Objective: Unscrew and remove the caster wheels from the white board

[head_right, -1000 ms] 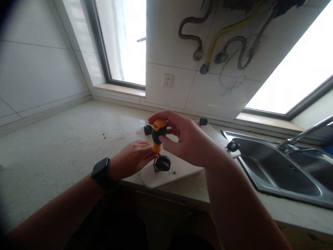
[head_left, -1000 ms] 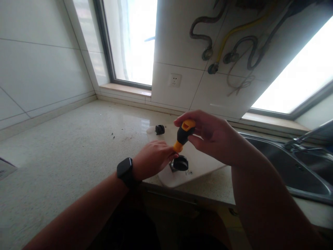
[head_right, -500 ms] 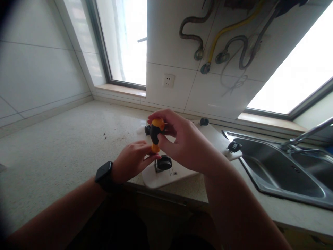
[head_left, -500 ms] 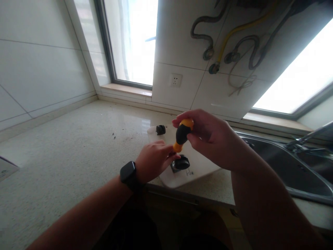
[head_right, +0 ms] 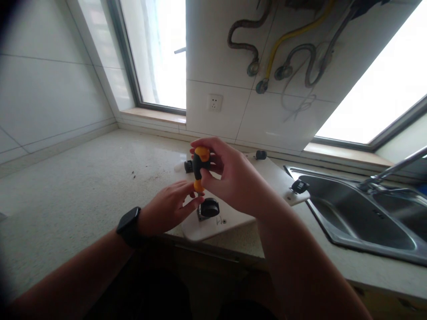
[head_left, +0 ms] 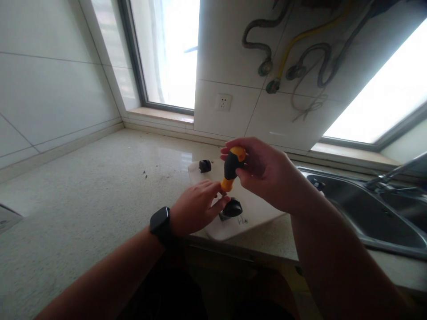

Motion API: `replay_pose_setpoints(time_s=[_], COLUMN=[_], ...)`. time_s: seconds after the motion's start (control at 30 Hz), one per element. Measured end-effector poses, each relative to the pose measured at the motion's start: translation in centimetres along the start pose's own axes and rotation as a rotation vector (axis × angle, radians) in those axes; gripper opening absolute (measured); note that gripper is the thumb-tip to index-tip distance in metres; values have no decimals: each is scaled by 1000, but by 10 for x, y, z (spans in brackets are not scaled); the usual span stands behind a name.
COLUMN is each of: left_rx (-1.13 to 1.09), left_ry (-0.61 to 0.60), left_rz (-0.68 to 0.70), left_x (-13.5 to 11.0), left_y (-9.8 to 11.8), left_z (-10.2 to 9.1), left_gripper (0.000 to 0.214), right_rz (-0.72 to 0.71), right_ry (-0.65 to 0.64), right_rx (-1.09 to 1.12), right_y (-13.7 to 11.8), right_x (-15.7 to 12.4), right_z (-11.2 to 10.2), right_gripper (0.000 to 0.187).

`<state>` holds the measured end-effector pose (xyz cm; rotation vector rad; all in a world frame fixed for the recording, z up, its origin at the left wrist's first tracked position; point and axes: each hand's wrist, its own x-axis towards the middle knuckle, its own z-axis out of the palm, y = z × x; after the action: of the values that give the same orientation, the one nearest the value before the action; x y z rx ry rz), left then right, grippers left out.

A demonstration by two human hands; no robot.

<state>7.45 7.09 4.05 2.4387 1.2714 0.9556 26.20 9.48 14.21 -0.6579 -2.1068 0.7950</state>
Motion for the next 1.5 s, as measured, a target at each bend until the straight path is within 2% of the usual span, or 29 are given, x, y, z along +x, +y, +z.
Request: replay_pose_setpoints(time_s=[0.17, 0.27, 0.37, 0.53, 0.7, 0.77, 0.93, 1.03, 1.13, 1.23, 1.33, 1.5], left_rx=[-92, -104, -64, -18, 11, 10, -94, -191, -246, -247, -222, -183], left_ry=[1, 31, 63, 91, 139, 147, 72, -17, -75, -59, -15, 59], left_rz=[-9, -28, -59, -83, -77, -85, -121, -124, -123, -136, -147, -156], left_x=[1, 1, 0, 0, 0, 0, 1, 2, 2, 2, 2, 2], left_y=[-2, -5, -7, -6, -4, -3, -4, -6, -8, -9, -9, -7], left_z=[-2, 1, 4, 8, 12, 12, 5, 0, 0, 4, 8, 12], left_gripper=[18, 17, 17, 19, 17, 18, 19, 11, 13, 15, 15, 17], right_rz=[1, 16, 56, 0, -121, -115, 26, 21, 1, -14, -3, 65], right_ry=[47, 83, 95, 25, 45, 74, 55, 46, 51, 94, 139, 153], right_rx=[-140, -236, -182, -60, -360, -398, -141, -39, -50, -210, -295, -35], right_y=[2, 3, 5, 5, 2, 1, 4, 8, 9, 7, 4, 6], right_x=[-2, -3, -4, -5, -3, -2, -2, -3, -3, -2, 0, -1], right_z=[1, 2, 3, 5, 7, 8, 8, 10, 11, 10, 8, 7], right_gripper=[33, 43, 50, 42, 46, 46, 61, 62, 60, 48, 49, 52])
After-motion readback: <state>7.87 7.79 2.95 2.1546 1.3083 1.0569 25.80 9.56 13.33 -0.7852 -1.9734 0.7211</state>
